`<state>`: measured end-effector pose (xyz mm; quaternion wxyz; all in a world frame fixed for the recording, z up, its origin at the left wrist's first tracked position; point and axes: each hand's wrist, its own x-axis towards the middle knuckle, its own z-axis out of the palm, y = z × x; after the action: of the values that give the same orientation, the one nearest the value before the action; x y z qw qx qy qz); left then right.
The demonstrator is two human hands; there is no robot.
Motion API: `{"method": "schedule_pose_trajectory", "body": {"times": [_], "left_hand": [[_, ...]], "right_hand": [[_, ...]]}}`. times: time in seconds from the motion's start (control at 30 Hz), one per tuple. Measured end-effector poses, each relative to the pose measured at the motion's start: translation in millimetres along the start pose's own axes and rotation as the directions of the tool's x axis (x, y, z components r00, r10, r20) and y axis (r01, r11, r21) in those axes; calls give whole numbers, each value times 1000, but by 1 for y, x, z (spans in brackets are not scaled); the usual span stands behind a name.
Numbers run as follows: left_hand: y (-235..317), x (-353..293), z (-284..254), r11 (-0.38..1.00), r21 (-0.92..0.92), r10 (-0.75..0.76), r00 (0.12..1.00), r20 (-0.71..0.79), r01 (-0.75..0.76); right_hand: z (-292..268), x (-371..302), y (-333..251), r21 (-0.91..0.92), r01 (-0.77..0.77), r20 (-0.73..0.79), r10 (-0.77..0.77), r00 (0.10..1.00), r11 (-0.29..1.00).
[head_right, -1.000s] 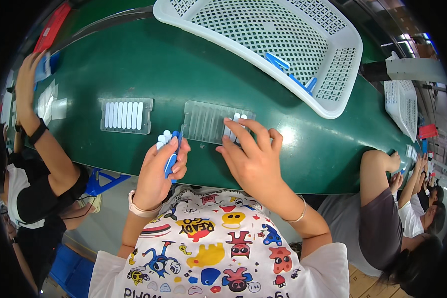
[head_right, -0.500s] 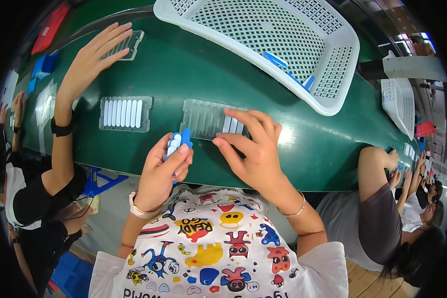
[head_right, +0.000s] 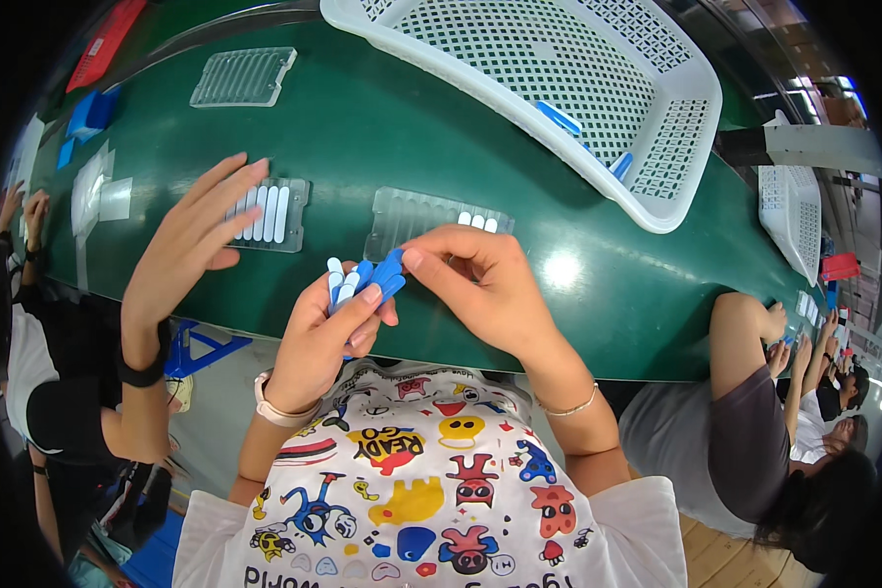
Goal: The person places plastic strips one by one into the slots of clear plastic trays by hand and retrieves more strips from a basket on the assembly line.
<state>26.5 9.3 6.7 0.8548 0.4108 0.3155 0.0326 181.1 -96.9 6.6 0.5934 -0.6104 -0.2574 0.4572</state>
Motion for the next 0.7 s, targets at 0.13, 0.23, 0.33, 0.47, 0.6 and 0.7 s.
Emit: {"method": "schedule_pose_trajectory", "body": {"times": [0.13,0.23,0.33,0.47,0.6,0.7], "left_hand": [[2,4,1,1000,14,-25,1000,7,25],[3,5,0,999,40,-32,999,18,32],[-1,5,-4,999,17,-41,999,2,41],[4,4,-1,996,-51,-69,998,1,69],[6,5,-1,990,-106,-87,995,50,92],[4,7,0,994,-84,-73,997,8,74]], "right_hand": [[-6,4,-3,-17,-42,-7,42,999,999],[-7,6,-1,-31,-29,-27,29,999,999],[-10,6,-2,50,-40,-74,43,996,998],[-15,6,-5,92,36,113,-46,992,995],[-31,8,-1,32,188,150,-191,970,982],[-45,14,-2,-88,118,-23,-120,992,989]]}}
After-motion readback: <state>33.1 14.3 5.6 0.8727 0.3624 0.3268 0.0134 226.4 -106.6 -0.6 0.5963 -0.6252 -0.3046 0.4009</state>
